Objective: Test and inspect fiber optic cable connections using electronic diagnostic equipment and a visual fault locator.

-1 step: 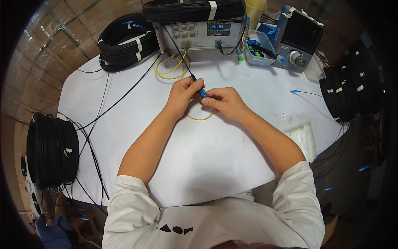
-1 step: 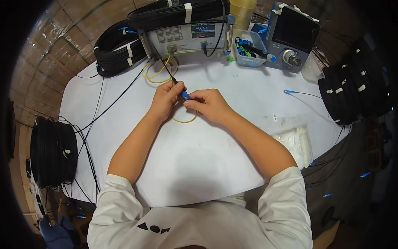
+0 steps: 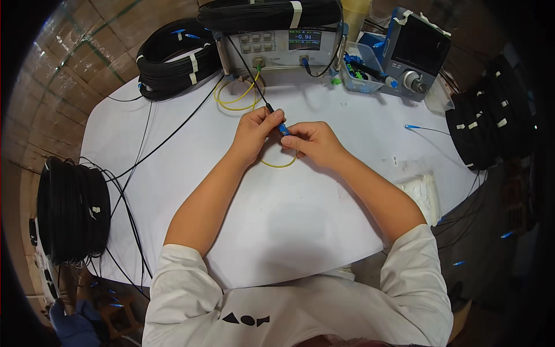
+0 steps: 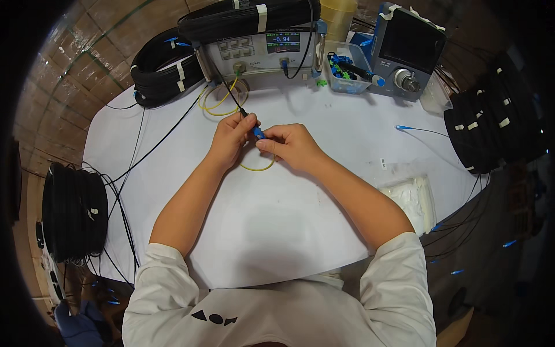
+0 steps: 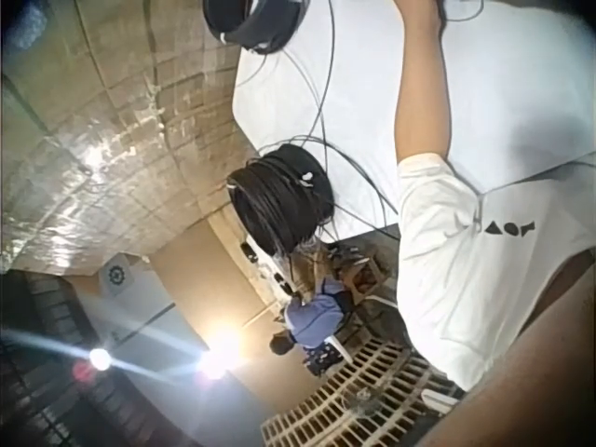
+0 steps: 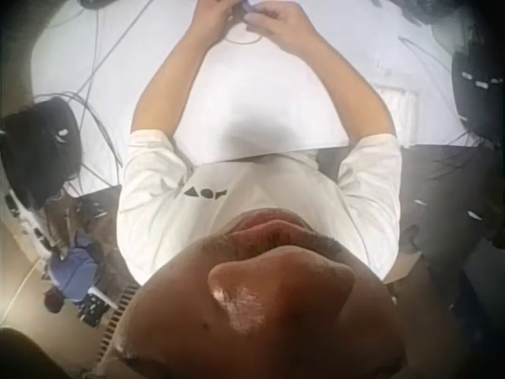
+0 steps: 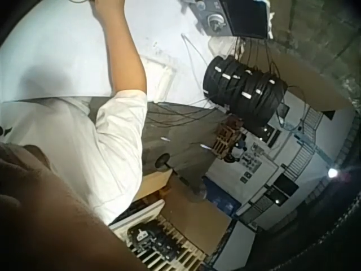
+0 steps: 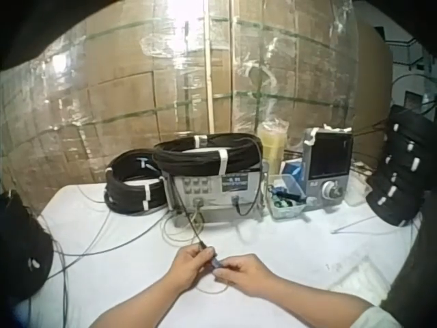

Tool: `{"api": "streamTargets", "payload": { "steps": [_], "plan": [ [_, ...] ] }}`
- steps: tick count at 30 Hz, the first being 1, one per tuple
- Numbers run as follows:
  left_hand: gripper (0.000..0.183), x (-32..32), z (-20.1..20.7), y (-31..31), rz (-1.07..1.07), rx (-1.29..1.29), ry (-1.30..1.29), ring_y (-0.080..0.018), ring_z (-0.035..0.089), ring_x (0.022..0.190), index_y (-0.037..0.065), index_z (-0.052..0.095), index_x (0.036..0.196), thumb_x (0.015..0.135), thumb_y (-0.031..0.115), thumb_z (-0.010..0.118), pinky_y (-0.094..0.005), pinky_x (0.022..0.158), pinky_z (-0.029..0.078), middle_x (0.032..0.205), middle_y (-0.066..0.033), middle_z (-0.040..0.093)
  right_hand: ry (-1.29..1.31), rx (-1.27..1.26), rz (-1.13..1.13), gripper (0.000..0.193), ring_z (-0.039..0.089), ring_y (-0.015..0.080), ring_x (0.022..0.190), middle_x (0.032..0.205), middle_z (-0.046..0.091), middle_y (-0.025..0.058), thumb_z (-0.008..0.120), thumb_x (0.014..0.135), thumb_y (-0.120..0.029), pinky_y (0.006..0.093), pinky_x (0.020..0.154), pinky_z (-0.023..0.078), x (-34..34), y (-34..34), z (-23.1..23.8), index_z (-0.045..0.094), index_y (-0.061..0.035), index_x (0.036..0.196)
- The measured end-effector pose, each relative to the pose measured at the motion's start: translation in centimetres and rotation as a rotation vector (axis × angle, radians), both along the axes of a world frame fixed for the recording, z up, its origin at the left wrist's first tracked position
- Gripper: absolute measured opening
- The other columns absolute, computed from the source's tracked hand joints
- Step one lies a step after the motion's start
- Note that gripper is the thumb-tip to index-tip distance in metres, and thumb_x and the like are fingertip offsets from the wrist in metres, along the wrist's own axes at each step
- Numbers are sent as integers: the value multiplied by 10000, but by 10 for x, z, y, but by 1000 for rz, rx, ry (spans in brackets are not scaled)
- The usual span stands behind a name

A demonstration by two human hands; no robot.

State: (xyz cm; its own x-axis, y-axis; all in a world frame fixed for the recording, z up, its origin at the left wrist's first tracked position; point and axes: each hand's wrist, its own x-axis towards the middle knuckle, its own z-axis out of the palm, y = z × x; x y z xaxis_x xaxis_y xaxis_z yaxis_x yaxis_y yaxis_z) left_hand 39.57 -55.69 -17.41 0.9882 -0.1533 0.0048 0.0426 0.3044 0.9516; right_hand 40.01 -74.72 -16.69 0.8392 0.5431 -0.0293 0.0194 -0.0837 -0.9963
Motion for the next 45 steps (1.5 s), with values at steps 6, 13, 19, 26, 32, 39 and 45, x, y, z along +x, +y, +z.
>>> {"api": "streamTargets", "payload": {
  "steps": [6,13,19,26,32,39,45],
  "plan": [
    [284,-3,-2,-5,72,-31,-46,-108,615,810,-10,689,1044,914,242,703,-249,764,497,890,-44,677,51,41,-74,221,620,72,665,770,681,26,685,927,-227,210,554,482,1,-1,3,675,-15,990],
    [448,-1,0,0,16,-144,-29,-168,663,941,-76,543,1263,904,141,700,-296,884,524,1033,-128,703,134,64,-14,250,589,74,618,752,663,19,675,934,-268,218,544,479,10,-5,1,675,-23,983],
    [386,-3,1,1,-60,-130,-42,-179,663,952,-49,545,1252,928,129,655,-309,901,514,1048,-135,704,91,28,-2,179,595,68,669,748,651,15,718,895,-185,223,568,488,2,-1,8,678,-18,944],
    [339,0,-2,4,-121,-99,-61,-184,661,944,-37,568,1217,942,149,635,-322,882,518,1008,-121,702,-14,47,-22,196,579,67,659,756,650,16,743,868,-150,218,562,478,-1,-1,-1,677,18,944],
    [299,-2,0,-2,-38,-106,-18,-178,658,925,-35,619,1169,941,156,645,-325,883,520,1025,-105,691,17,-24,-1,193,572,50,671,780,636,-5,665,934,-202,208,564,488,4,-1,1,668,-27,1015],
    [205,0,-4,-3,-27,-44,-86,-109,612,832,-2,636,976,930,193,679,-262,798,500,904,-42,661,67,35,20,222,517,59,577,656,577,-10,622,960,-218,224,517,433,6,-4,-2,675,-4,983],
    [201,-3,-6,-4,76,51,-99,-83,587,814,7,626,951,926,196,689,-238,771,490,877,-24,648,12,-6,-74,218,558,60,600,707,637,12,676,934,-220,210,523,466,-2,3,4,689,-4,963]
  ]
}}
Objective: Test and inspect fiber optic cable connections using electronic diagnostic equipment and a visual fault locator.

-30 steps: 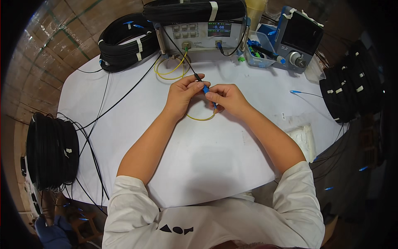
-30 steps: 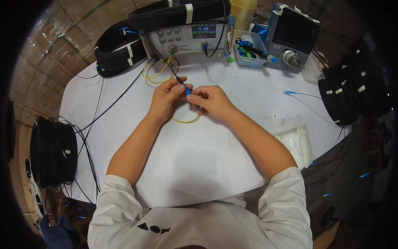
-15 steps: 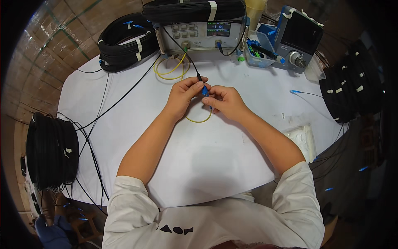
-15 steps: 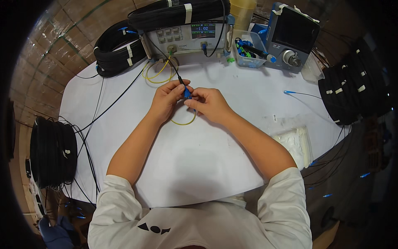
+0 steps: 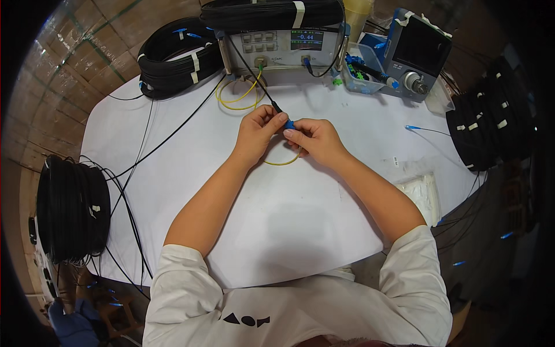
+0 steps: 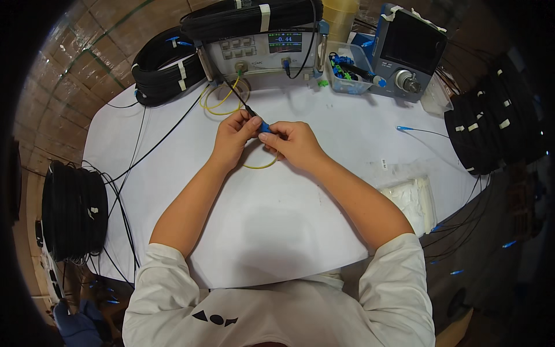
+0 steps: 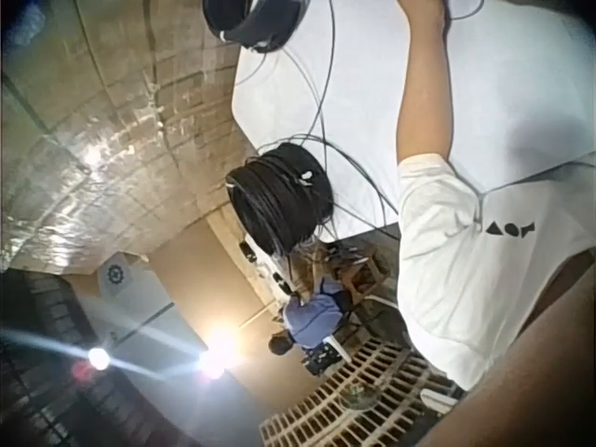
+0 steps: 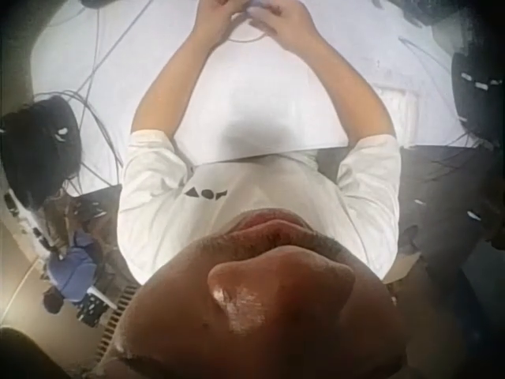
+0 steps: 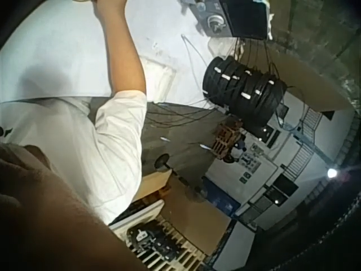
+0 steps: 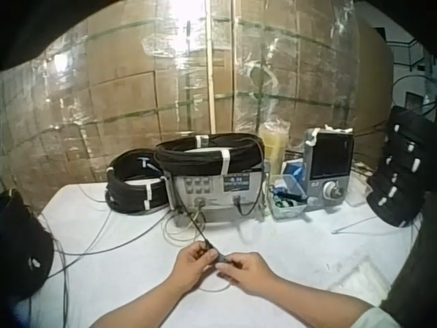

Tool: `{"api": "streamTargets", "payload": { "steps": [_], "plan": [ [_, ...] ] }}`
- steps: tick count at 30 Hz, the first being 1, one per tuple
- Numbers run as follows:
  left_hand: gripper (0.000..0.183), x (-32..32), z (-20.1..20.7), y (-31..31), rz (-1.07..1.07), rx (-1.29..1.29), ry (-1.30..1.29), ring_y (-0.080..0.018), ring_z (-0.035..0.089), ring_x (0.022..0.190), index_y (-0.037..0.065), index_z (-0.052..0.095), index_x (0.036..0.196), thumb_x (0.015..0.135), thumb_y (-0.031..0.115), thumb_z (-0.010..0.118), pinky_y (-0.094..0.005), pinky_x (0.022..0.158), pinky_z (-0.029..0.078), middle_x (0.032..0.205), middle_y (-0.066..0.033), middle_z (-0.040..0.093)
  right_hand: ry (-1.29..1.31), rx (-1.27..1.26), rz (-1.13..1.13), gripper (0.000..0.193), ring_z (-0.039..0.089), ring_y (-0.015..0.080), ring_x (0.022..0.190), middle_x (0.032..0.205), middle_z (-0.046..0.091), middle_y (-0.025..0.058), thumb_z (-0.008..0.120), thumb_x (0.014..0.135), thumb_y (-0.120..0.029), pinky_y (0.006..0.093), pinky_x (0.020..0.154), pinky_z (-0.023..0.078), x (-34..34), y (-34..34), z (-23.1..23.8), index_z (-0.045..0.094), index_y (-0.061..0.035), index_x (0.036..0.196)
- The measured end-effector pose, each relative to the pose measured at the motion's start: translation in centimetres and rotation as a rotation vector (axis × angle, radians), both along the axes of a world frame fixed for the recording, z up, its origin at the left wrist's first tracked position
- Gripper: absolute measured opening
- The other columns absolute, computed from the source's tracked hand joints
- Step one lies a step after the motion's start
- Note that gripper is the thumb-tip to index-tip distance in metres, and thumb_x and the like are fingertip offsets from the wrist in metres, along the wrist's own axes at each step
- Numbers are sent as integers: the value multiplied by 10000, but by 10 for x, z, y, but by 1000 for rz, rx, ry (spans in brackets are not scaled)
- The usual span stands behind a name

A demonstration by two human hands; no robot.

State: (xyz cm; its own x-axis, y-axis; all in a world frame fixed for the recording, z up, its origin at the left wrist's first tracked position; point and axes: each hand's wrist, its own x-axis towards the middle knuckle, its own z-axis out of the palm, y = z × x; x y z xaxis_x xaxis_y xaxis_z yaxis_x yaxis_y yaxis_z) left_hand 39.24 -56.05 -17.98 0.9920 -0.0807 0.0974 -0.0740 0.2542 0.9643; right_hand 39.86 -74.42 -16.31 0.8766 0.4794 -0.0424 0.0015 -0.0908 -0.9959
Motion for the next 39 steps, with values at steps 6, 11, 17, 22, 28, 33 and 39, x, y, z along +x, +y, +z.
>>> {"api": "streamTargets", "payload": {
  "steps": [6,11,17,22,28,33,39],
  "plan": [
    [198,-2,2,-3,-6,-30,-8,-72,584,819,8,655,1000,926,189,691,-231,765,484,894,-13,656,-19,-15,0,223,576,61,625,712,646,12,667,940,-225,212,529,477,2,-1,-2,693,-4,947],
    [217,0,-3,-3,26,38,-26,-80,598,804,9,602,933,958,219,650,-231,744,494,845,-26,653,-29,-6,-6,229,559,58,611,697,642,16,685,930,-219,217,514,438,0,0,1,690,9,913],
    [235,-2,0,-8,41,-74,9,-96,622,765,7,561,953,993,237,586,-230,665,531,840,-54,645,-1,-4,-2,227,572,69,611,700,645,19,672,937,-215,217,518,442,2,0,-1,688,8,899],
    [263,1,-5,-8,69,-44,7,-69,561,685,20,548,934,1001,273,570,-212,611,521,794,-29,599,64,31,8,205,588,77,609,703,650,26,638,952,-184,216,524,459,2,1,-3,713,6,942],
    [261,1,-2,-12,94,-40,49,-72,562,689,20,529,918,1006,264,561,-218,611,515,796,-36,599,64,34,-31,219,590,79,588,695,655,37,645,947,-182,211,513,461,-2,4,2,705,22,901],
    [228,3,-6,-7,66,-25,-96,-83,572,767,18,551,922,991,231,594,-236,703,485,848,-34,621,26,39,-78,242,612,76,616,700,668,33,705,912,-222,211,516,474,-4,9,2,704,20,899],
    [221,-1,4,-7,40,63,-26,-90,585,790,8,602,925,975,223,620,-241,723,485,865,-41,650,42,80,-74,212,606,68,626,729,681,36,710,909,-195,206,545,480,-1,5,-6,705,15,936]
  ]
}}
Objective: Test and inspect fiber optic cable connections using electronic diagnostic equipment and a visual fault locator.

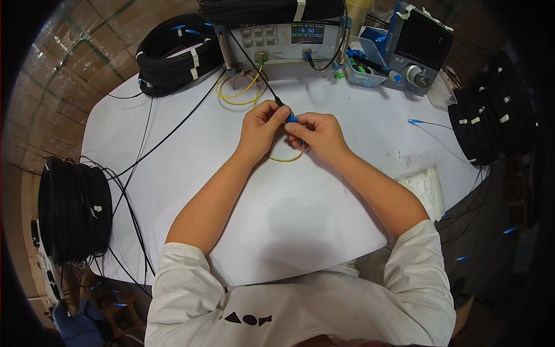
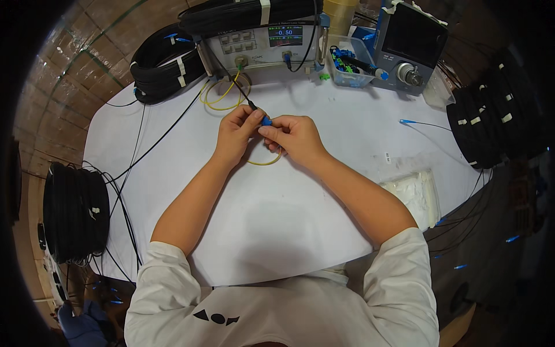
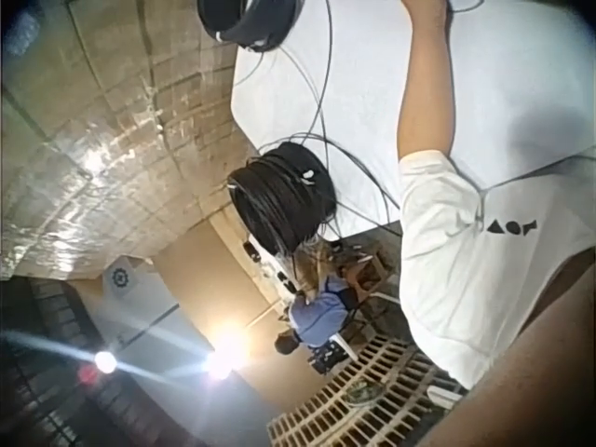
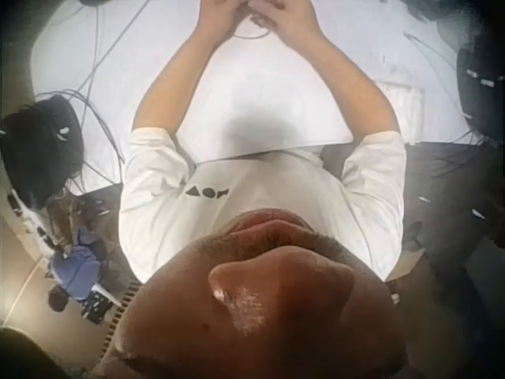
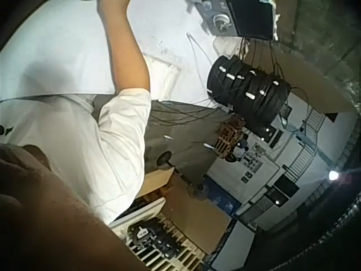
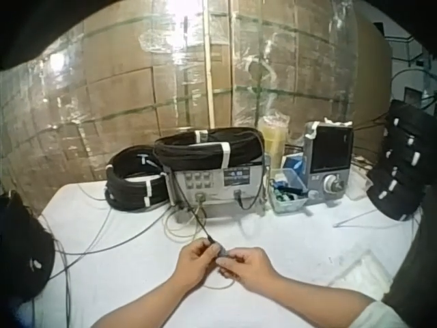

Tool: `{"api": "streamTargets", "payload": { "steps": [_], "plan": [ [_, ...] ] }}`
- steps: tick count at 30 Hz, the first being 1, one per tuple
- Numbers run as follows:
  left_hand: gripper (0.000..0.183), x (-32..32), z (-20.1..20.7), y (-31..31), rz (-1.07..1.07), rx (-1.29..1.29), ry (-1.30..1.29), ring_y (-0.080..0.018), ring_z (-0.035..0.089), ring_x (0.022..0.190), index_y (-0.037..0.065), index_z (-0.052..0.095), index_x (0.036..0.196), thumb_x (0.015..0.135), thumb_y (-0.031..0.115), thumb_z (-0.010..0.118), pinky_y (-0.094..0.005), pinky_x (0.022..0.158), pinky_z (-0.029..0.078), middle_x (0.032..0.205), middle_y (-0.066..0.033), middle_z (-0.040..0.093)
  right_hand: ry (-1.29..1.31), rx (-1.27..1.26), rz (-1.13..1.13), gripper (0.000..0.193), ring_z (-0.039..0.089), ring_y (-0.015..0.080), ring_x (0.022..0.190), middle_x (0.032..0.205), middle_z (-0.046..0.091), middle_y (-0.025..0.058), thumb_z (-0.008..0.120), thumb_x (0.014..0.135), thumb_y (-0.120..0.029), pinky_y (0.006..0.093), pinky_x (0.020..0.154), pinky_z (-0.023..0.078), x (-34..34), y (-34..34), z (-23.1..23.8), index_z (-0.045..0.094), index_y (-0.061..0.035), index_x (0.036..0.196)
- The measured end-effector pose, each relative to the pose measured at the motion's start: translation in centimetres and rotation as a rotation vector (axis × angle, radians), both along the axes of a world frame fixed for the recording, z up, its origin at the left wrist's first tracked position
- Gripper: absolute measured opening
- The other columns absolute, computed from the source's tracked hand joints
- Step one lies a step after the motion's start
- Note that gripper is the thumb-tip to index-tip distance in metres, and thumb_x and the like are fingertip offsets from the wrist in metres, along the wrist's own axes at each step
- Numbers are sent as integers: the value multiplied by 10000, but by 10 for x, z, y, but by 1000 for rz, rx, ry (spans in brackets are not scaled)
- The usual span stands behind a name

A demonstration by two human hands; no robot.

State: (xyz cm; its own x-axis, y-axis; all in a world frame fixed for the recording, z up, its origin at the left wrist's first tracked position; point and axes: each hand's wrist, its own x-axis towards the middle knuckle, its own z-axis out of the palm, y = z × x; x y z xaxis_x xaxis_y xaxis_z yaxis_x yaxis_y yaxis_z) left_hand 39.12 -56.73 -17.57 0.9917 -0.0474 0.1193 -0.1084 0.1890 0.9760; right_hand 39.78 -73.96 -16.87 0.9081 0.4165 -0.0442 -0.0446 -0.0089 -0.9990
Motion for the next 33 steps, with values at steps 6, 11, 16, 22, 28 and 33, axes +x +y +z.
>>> {"api": "streamTargets", "payload": {
  "steps": [6,11,16,22,28,33],
  "plan": [
    [250,0,-7,0,25,42,-40,-90,587,748,-2,582,910,986,236,602,-243,692,496,843,-57,654,-20,68,9,191,614,76,628,737,684,64,723,890,-136,215,572,506,-4,3,-1,685,49,917],
    [275,1,3,5,49,-60,50,-141,642,761,0,517,959,1017,268,536,-268,665,555,841,-100,649,-109,-7,40,189,625,85,631,756,689,69,691,913,-131,217,588,524,-6,2,-5,675,56,939],
    [263,1,2,1,-16,-176,84,-229,695,818,13,465,991,1028,271,503,-312,705,595,925,-183,672,49,88,27,197,616,87,644,773,685,57,671,931,-142,229,604,525,-1,1,-1,675,49,975],
    [260,1,2,7,-83,-227,70,-200,691,879,37,530,972,1003,293,558,-305,740,587,1013,-159,689,-11,100,53,184,612,91,655,772,681,51,669,930,-151,222,574,473,0,2,-1,689,18,998],
    [245,1,1,6,-75,-226,64,-196,690,874,29,555,991,999,273,570,-288,740,586,1023,-154,688,-2,96,56,193,611,88,657,767,680,49,686,921,-151,227,576,482,0,2,-2,692,29,990],
    [235,-1,1,5,-86,-233,65,-201,680,891,9,582,984,981,243,603,-314,768,582,1026,-154,684,8,109,32,203,612,90,658,766,681,55,705,909,-150,226,597,499,-2,4,-3,693,37,988]
  ]
}}
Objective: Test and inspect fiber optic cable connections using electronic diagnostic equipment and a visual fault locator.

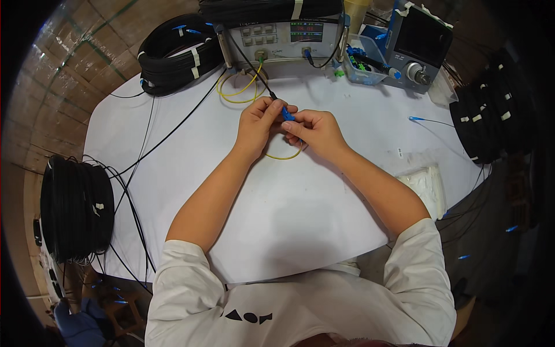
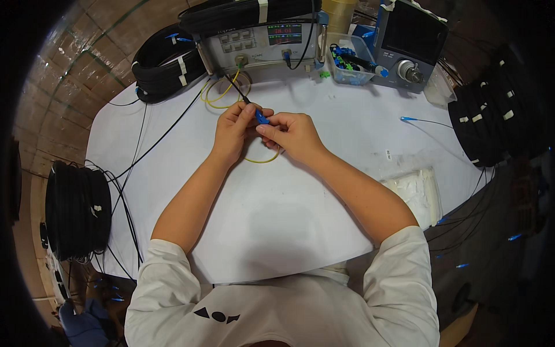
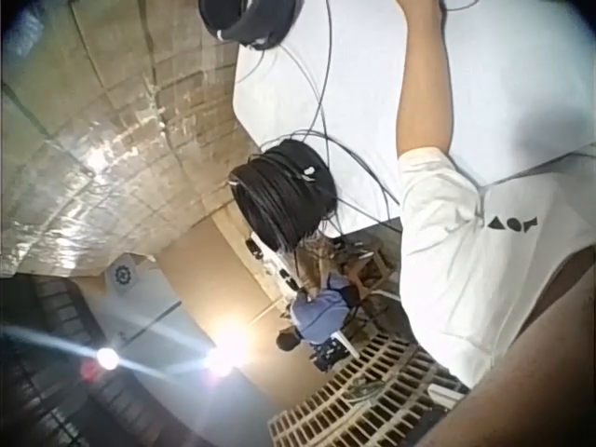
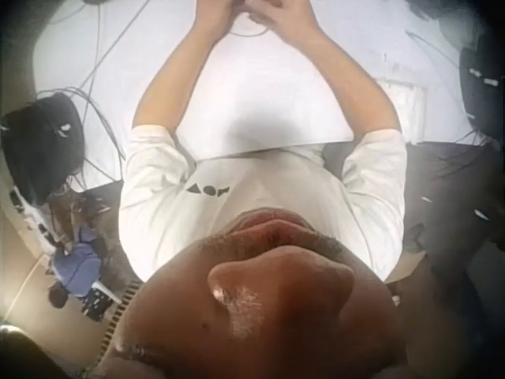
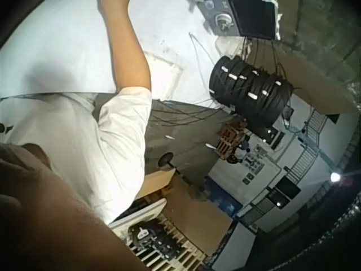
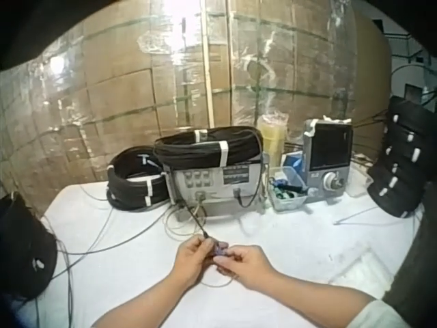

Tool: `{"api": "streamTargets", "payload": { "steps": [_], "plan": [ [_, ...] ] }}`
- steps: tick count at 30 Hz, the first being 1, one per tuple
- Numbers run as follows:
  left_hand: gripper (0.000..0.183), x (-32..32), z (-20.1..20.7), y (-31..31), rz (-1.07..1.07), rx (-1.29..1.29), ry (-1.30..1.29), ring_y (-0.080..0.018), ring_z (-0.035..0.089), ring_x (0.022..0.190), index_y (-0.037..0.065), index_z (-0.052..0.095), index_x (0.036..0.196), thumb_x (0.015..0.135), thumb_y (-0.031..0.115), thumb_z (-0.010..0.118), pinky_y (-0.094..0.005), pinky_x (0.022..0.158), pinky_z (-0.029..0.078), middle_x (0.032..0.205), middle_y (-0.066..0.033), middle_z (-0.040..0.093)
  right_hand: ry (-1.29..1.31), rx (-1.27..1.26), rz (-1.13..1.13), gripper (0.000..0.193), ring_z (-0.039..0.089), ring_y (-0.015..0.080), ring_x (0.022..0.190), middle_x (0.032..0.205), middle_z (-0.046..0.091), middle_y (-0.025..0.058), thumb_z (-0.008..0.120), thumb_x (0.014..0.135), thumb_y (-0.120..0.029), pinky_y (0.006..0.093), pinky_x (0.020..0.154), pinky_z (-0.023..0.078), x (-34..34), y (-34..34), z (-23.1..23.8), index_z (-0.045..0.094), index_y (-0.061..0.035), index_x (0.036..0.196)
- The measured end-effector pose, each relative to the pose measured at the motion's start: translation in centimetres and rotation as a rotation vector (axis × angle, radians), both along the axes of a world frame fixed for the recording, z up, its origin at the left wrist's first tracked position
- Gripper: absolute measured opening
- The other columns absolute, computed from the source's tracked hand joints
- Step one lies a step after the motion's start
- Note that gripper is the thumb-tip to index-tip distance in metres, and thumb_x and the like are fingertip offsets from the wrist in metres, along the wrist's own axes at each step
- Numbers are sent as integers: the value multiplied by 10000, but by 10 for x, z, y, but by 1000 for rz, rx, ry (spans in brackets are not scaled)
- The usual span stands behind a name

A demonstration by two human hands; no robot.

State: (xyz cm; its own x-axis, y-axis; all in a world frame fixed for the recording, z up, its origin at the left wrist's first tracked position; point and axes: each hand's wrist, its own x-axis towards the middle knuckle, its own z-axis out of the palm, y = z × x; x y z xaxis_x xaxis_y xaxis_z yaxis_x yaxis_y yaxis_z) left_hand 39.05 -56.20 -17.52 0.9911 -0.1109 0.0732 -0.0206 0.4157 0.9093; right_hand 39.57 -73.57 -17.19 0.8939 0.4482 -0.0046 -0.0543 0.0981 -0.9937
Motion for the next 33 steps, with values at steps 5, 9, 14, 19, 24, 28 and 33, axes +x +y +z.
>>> {"api": "streamTargets", "payload": {
  "steps": [5,9,14,19,24,28,33],
  "plan": [
    [209,0,3,0,-18,50,4,-200,671,906,1,587,955,976,208,609,-336,788,573,1021,-143,683,-39,-3,-25,197,613,89,659,765,682,53,706,908,-144,223,610,506,-2,1,0,695,40,974],
    [207,1,5,0,-75,28,-10,-204,672,880,-6,558,916,969,184,620,-331,768,576,1019,-158,678,-91,6,-27,177,618,85,682,770,683,52,671,933,-137,224,632,510,0,-1,-4,688,37,953],
    [218,-2,12,0,-130,105,-9,-180,664,822,30,527,842,963,180,629,-308,690,571,1050,-147,681,-84,32,-30,182,622,97,687,777,683,58,662,941,-149,231,630,509,1,-1,-8,686,32,942],
    [225,-3,12,0,-138,116,-19,-186,661,769,8,524,850,964,173,626,-338,689,585,1053,-159,676,-99,15,-25,192,628,108,692,786,684,68,662,941,-156,239,644,521,2,-1,-10,682,35,935],
    [228,-5,10,-1,-134,40,-30,-217,656,691,-56,589,932,960,166,633,-345,619,564,906,-150,670,-104,1,-13,199,632,108,697,785,684,70,663,941,-159,241,654,529,-1,-2,-6,681,39,935],
    [225,-2,9,1,-138,60,-22,-216,655,682,-49,584,924,962,168,630,-344,625,565,901,-149,669,-74,8,-14,193,635,110,701,790,685,70,663,940,-152,240,662,533,0,0,-5,680,40,944],
    [219,-1,8,1,-143,46,15,-216,654,662,-15,538,875,971,167,613,-338,625,569,904,-140,665,-26,-26,42,178,621,100,699,793,681,67,666,936,-137,230,658,512,2,-2,0,677,39,962]
  ]
}}
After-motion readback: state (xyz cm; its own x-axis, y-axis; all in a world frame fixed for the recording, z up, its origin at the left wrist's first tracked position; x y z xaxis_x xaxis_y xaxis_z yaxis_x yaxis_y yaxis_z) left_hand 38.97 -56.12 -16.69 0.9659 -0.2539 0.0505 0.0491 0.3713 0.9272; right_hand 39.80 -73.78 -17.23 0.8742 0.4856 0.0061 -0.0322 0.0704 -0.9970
